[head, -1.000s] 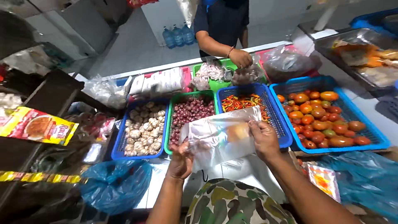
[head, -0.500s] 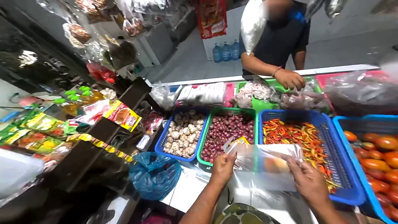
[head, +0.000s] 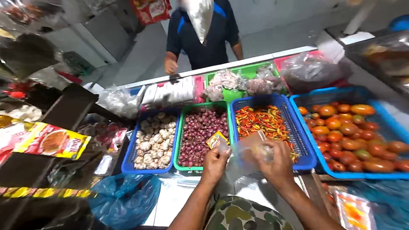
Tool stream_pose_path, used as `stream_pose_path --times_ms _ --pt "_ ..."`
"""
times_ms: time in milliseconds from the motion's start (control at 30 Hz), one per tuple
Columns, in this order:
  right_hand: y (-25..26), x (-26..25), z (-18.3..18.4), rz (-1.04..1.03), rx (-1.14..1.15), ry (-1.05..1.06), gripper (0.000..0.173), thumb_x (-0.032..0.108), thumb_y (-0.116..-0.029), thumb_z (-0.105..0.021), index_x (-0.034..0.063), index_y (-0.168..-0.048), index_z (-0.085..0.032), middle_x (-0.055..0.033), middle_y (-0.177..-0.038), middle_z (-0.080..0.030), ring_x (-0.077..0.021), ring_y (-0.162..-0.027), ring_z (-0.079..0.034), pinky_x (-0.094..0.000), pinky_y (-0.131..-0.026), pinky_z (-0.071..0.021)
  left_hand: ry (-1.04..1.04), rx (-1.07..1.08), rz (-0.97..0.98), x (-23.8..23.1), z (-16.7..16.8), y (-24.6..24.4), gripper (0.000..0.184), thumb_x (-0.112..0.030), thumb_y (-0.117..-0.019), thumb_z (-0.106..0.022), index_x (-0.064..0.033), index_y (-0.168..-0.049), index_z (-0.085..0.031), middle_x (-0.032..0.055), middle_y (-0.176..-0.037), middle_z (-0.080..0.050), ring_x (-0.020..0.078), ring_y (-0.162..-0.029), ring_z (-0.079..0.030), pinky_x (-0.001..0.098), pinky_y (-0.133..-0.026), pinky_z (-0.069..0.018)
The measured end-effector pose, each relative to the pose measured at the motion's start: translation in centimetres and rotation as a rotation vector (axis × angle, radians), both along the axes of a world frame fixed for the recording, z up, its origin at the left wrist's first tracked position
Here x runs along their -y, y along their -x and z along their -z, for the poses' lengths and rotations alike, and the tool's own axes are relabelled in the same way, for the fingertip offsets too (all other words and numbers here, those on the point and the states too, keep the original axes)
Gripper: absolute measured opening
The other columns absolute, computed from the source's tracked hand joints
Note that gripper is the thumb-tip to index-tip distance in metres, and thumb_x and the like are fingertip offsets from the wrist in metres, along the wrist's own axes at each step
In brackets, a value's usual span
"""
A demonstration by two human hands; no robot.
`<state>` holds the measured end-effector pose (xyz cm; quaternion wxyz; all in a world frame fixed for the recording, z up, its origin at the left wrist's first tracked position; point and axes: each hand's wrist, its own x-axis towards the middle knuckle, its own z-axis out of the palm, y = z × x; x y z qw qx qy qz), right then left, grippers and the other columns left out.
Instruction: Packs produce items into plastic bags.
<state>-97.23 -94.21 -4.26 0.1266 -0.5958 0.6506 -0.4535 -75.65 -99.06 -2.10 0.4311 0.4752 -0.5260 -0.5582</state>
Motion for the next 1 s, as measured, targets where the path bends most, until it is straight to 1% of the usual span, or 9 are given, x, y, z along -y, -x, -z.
stream_pose_path --times_ms 67,167,267,333,400,500,600,767,1000 --pt "-1.4 -0.3 -0.3 -0.261 0.232 -0.058 0.039 0.039 -0.0915 -0.076 0.0073 -0.114 -0.071 -0.005 -0.108 -0.071 -0.0142 -0.095 -0.068 -0.033 -0.08 -0.06 -0.031 -0.055 0.057 -0.2 0.4 1.6 0.017 -0.013 -0.0977 -0.068 0.0034 -0.103 -0.07 0.0114 -0.088 -0.073 0.0187 -0.077 -0.071 0.0362 -0.073 -0.062" --pt "-2.3 -0.2 0.0 -0.354 0.488 -0.111 0.065 0.041 -0.0827 -0.083 0.0005 -0.129 -0.061 -0.0067 -0.116 -0.07 -0.013 -0.103 -0.069 -0.0315 -0.088 -0.0605 0.0 -0.047 0.204 -0.7 0.5 2.9 0.042 -0.031 -0.1101 -0.044 0.0031 -0.108 -0.068 0.0102 -0.096 -0.072 0.0163 -0.089 -0.07 0.0372 -0.085 -0.0595" --pt "-1.6 0.1 0.2 -0.276 0.52 -0.064 0.044 0.025 -0.0855 -0.079 -0.0001 -0.118 -0.064 -0.0069 -0.107 -0.071 -0.0141 -0.097 -0.069 -0.0323 -0.086 -0.0604 0.067 -0.016 0.408 -1.7 -0.6 2.6 0.066 -0.044 -0.1119 -0.02 0.0051 -0.127 -0.062 0.0121 -0.115 -0.071 0.0161 -0.105 -0.069 0.039 -0.097 -0.0569" --pt "-1.1 0.3 -0.2 -0.296 0.512 -0.013 0.02 0.011 -0.0926 -0.066 0.0015 -0.111 -0.067 -0.0029 -0.098 -0.073 -0.0115 -0.087 -0.071 -0.0294 -0.079 -0.063 0.256 0.047 0.262 -2.3 -1.3 2.6 0.039 -0.024 -0.1082 -0.049 0.0063 -0.127 -0.065 0.0145 -0.113 -0.072 0.0192 -0.099 -0.073 0.0399 -0.09 -0.0621" --pt "-0.6 0.1 -1.4 -0.371 0.593 -0.031 0.019 0.012 -0.1008 -0.059 0.0012 -0.113 -0.068 -0.0034 -0.096 -0.076 -0.013 -0.084 -0.074 -0.0303 -0.078 -0.0643 0.42 0.163 0.095 -1.6 -1.7 2.1 0.072 -0.037 -0.0857 -0.082 0.0042 -0.139 -0.056 0.0167 -0.131 -0.062 0.021 -0.113 -0.065 0.037 -0.095 -0.059" --pt "-0.3 -0.5 -2.9 -0.559 0.746 -0.103 0.019 0.018 -0.1037 -0.057 0.0072 -0.113 -0.071 -0.0028 -0.097 -0.076 -0.0128 -0.085 -0.073 -0.0304 -0.08 -0.0635 0.433 0.036 0.265 0.0 -1.6 0.7 0.1 -0.047 -0.0778 -0.086 0.0099 -0.147 -0.043 0.0267 -0.155 -0.041 0.0321 -0.143 -0.046 0.0456 -0.116 -0.0455" --pt "-0.3 -0.3 -3.3 -0.598 0.743 -0.078 0.015 0.015 -0.0993 -0.064 0.0087 -0.109 -0.074 -0.0024 -0.097 -0.076 -0.0119 -0.085 -0.073 -0.029 -0.08 -0.063 0.397 -0.156 0.314 0.5 -1.9 0.3 0.023 -0.016 -0.0919 -0.077 0.004 -0.095 -0.066 0.0131 -0.102 -0.07 0.0172 -0.098 -0.068 0.0348 -0.089 -0.0567" --pt "0.2 0.3 -2.8 -0.462 0.741 -0.167 0.016 0.016 -0.0944 -0.069 0.0041 -0.104 -0.073 -0.0066 -0.089 -0.075 -0.0142 -0.074 -0.071 -0.0281 -0.069 -0.0621 0.597 0.104 0.191 0.9 -1.9 -0.5 0.037 -0.025 -0.1009 -0.066 -0.0024 -0.074 -0.057 0.0034 -0.065 -0.053 0.0093 -0.06 -0.051 0.0262 -0.058 -0.0442" --pt "-0.5 0.6 -1.3 -0.461 0.675 -0.244 0.025 0.028 -0.1005 -0.063 0.0105 -0.084 -0.07 0.0013 -0.069 -0.066 -0.0069 -0.057 -0.059 -0.0215 -0.053 -0.0507 0.671 0.388 0.15 1.4 -1.7 -1.4 0.04 -0.03 -0.1039 -0.061 -0.005 -0.072 -0.057 0.0039 -0.066 -0.053 0.0131 -0.06 -0.052 0.0298 -0.059 -0.0467"
